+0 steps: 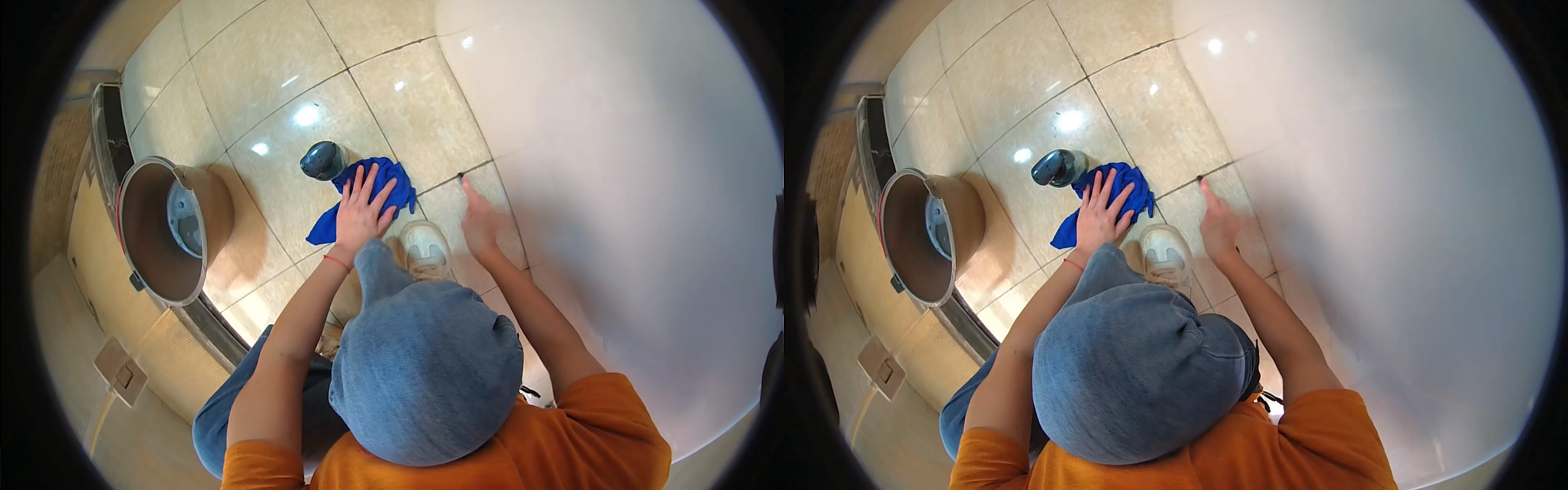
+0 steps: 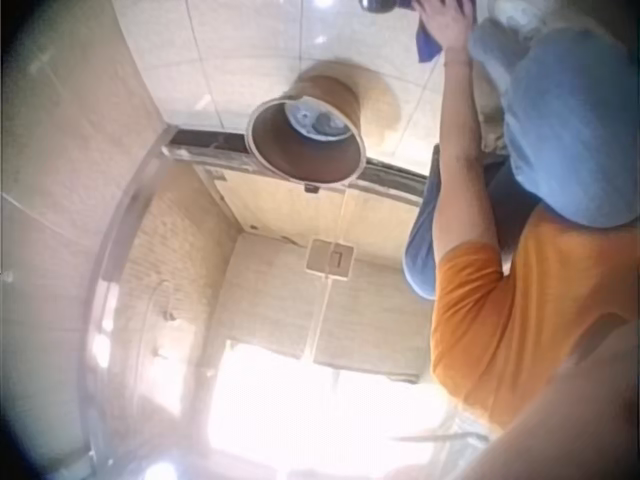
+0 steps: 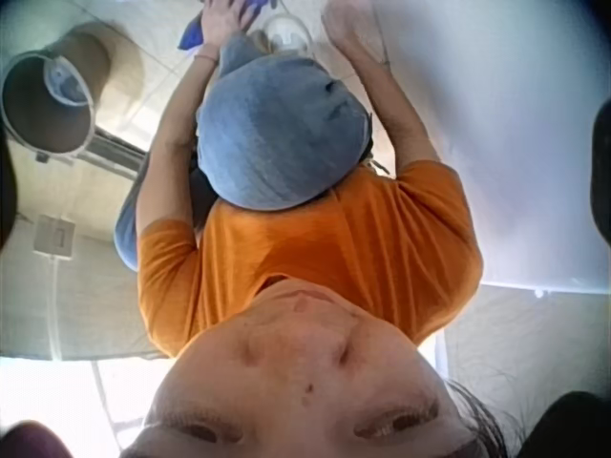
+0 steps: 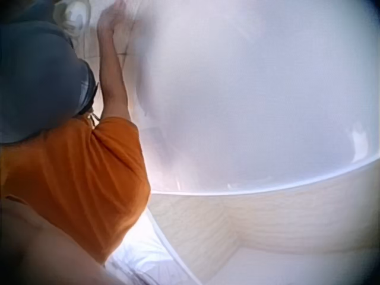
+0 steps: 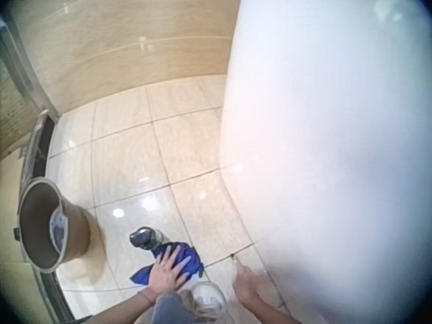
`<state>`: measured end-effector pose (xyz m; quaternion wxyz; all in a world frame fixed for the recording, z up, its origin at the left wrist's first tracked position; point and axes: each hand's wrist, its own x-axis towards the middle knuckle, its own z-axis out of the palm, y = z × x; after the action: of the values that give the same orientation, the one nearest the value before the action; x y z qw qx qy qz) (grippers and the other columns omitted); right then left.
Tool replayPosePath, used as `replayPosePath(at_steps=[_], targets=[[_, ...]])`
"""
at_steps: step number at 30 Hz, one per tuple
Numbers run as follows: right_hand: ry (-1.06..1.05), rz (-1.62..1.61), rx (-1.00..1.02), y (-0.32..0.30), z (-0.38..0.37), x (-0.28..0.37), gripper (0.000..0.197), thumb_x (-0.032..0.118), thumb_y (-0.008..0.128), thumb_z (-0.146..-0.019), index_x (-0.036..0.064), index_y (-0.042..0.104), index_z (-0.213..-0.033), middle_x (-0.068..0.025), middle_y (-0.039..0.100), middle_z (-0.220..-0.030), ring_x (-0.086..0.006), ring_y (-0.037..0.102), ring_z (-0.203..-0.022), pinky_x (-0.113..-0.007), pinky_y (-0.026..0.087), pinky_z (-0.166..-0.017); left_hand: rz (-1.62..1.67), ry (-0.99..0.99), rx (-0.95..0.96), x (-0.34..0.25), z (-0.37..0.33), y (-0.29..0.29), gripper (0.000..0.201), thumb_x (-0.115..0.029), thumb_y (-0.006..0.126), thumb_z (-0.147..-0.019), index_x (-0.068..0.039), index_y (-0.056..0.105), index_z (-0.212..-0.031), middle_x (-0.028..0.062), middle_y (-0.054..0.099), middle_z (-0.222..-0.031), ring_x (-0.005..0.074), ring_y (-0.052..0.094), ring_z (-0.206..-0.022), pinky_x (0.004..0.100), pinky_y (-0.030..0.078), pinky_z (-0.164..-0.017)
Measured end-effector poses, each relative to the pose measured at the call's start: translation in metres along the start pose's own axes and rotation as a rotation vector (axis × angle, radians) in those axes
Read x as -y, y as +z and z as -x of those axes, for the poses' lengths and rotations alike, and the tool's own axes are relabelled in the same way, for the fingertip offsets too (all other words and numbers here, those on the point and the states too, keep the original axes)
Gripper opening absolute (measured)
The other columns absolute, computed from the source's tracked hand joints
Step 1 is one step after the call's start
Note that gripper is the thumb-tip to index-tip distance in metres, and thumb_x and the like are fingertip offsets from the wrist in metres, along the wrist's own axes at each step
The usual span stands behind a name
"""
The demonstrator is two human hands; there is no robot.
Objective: The person kneels on a tiled bathroom floor and scrubs the grout lines between tiles using a toothbrush and a blue cloth. They repeatedly scrub specific areas and wipe the surface, occasionally dipping the cloth into a nearby bucket of soapy water.
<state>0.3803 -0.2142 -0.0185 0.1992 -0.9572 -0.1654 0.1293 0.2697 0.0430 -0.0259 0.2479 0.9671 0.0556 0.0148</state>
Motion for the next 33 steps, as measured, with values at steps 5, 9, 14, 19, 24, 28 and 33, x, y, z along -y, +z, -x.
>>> replayPosePath(at_steps=[5, 9, 14, 19, 24, 28, 33], targets=[[0.088, 0.088, -0.091, -0.004, -0.02, -0.01, 0.063, -0.002, 0.056, -0.093, 0.0275, 0.055, -0.148, -0.013, 0.067, -0.095, -0.0356, 0.066, -0.084, -0.046, 0.052, -0.072, 0.006, 0.007, -0.005, 0.001, 0.0, -0.002, 0.056, -0.036, 0.067, -0.094, -0.024, 0.056, -0.148, 0.0146, 0.031, -0.167, 0.0392, 0.029, -0.153, 0.0565, 0.03, -0.121], [-0.093, 0.088, 0.073, 0.014, 0.008, -0.005, 0.067, -0.001, 0.059, -0.091, 0.033, 0.053, -0.149, -0.0097, 0.064, -0.089, -0.0335, 0.065, -0.079, -0.045, 0.052, -0.066, 0.003, 0.003, -0.006, 0.001, 0.001, 0.001, 0.057, -0.037, 0.067, -0.094, -0.024, 0.056, -0.148, 0.0148, 0.031, -0.167, 0.0393, 0.029, -0.153, 0.0564, 0.03, -0.121], [-0.044, 0.083, -0.155, 0.007, -0.017, -0.021, 0.068, -0.001, 0.059, -0.091, 0.0342, 0.053, -0.149, -0.0091, 0.063, -0.086, -0.0318, 0.065, -0.078, -0.045, 0.052, -0.066, 0.004, 0.01, 0.001, -0.001, 0.0, -0.003, 0.057, -0.037, 0.066, -0.095, -0.024, 0.055, -0.149, 0.0146, 0.032, -0.167, 0.0393, 0.029, -0.153, 0.0565, 0.03, -0.121], [-0.005, 0.153, 0.014, -0.003, -0.008, -0.01, 0.067, -0.002, 0.058, -0.091, 0.0325, 0.054, -0.149, -0.0112, 0.065, -0.089, -0.0345, 0.065, -0.079, -0.046, 0.052, -0.067, -0.002, -0.005, 0.006, 0.002, 0.001, -0.001, 0.057, -0.037, 0.066, -0.095, -0.025, 0.055, -0.149, 0.0143, 0.032, -0.166, 0.0393, 0.029, -0.153, 0.0562, 0.03, -0.121], [-0.031, 0.176, -0.105, 0.005, -0.007, -0.007, 0.062, -0.003, 0.056, -0.092, 0.0277, 0.058, -0.146, -0.0152, 0.065, -0.09, -0.0385, 0.064, -0.077, -0.047, 0.05, -0.065, 0.003, -0.001, 0.005, -0.001, 0.0, -0.001, 0.057, -0.037, 0.066, -0.094, -0.024, 0.055, -0.148, 0.0143, 0.032, -0.166, 0.0391, 0.029, -0.153, 0.0562, 0.03, -0.121], [-0.065, 0.066, -0.012, 0.004, -0.005, -0.004, 0.069, -0.001, 0.058, -0.09, 0.0338, 0.053, -0.149, -0.0103, 0.062, -0.09, -0.0336, 0.066, -0.08, -0.047, 0.053, -0.068, 0.007, -0.003, -0.004, 0.002, 0.001, -0.002, 0.056, -0.037, 0.066, -0.094, -0.024, 0.055, -0.148, 0.0143, 0.032, -0.166, 0.039, 0.029, -0.153, 0.0562, 0.03, -0.121], [-0.145, 0.163, 0.102, 0.016, 0.019, 0.005, 0.069, -0.001, 0.057, -0.088, 0.0335, 0.055, -0.148, -0.011, 0.062, -0.09, -0.0335, 0.065, -0.073, -0.049, 0.052, -0.063, 0.002, -0.005, 0.014, 0.0, 0.001, -0.002, 0.056, -0.037, 0.066, -0.095, -0.024, 0.055, -0.149, 0.0147, 0.033, -0.166, 0.0388, 0.03, -0.153, 0.0564, 0.03, -0.121]])
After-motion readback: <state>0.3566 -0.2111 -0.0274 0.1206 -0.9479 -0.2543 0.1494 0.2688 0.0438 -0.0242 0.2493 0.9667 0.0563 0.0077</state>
